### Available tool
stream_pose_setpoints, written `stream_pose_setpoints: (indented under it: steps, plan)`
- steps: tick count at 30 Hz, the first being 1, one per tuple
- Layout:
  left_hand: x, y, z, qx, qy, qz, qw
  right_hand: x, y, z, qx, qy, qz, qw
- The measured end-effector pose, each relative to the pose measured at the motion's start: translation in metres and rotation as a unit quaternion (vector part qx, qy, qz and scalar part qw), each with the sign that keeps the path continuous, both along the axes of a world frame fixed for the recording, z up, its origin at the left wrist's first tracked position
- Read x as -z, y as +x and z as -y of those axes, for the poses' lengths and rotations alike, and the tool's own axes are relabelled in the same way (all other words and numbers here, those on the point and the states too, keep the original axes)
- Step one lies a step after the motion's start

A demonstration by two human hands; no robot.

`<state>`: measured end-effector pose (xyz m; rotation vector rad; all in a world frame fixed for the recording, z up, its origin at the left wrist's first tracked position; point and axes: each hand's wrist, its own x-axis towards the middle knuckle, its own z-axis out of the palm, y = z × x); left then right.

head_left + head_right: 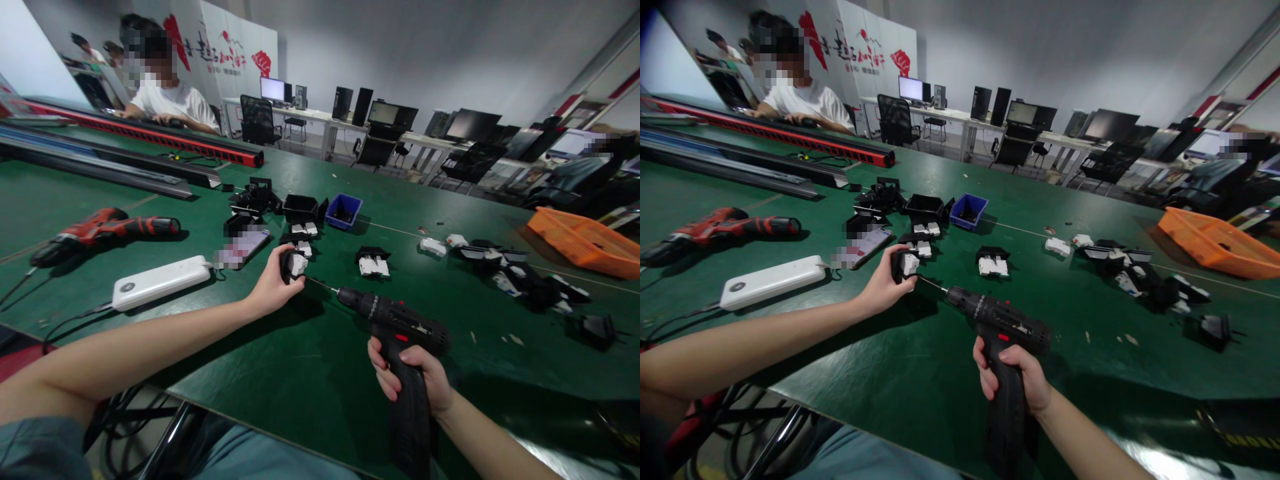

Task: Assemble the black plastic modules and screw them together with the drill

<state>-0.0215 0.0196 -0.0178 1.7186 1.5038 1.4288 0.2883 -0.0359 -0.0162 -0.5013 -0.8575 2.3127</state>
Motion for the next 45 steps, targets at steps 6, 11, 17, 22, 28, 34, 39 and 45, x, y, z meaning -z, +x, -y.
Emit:
stream_pose_setpoints:
  steps: [6,11,17,22,28,34,39,45]
  plan:
    - [0.0000,-0.0007,0.0008,0.005,0.010,-0.013,1.000,-0.0006,-0.0009,-0.0002,-0.002,-0.013,-0.001,1.000]
    - [-0.0006,-0.0007,0.0008,0.005,0.011,-0.020,1.000,-0.0014,-0.0012,0.0002,-0.003,-0.017,-0.007,1.000]
    - [-0.0025,-0.0004,0.0014,0.011,0.008,-0.023,1.000,-0.0010,-0.0001,0.0000,-0.002,-0.019,-0.009,1.000]
    - [-0.0041,-0.0011,0.0011,0.022,-0.006,-0.015,1.000,-0.0007,0.0009,-0.0004,0.003,-0.013,-0.002,1.000]
    - [-0.0038,-0.0014,-0.0005,0.023,-0.006,-0.010,1.000,-0.0003,0.0018,-0.0002,0.004,-0.003,0.010,1.000]
    - [-0.0006,-0.0003,-0.0029,0.022,-0.008,0.001,1.000,-0.0023,0.0007,0.0009,-0.007,-0.001,-0.007,1.000]
    - [0.0017,0.0003,-0.0027,0.018,-0.003,0.001,1.000,-0.0002,0.0004,0.0003,-0.025,0.009,-0.012,1.000]
    - [0.0024,0.0012,-0.0018,0.030,-0.004,-0.008,1.000,0.0028,0.0020,-0.0002,-0.025,0.005,-0.008,1.000]
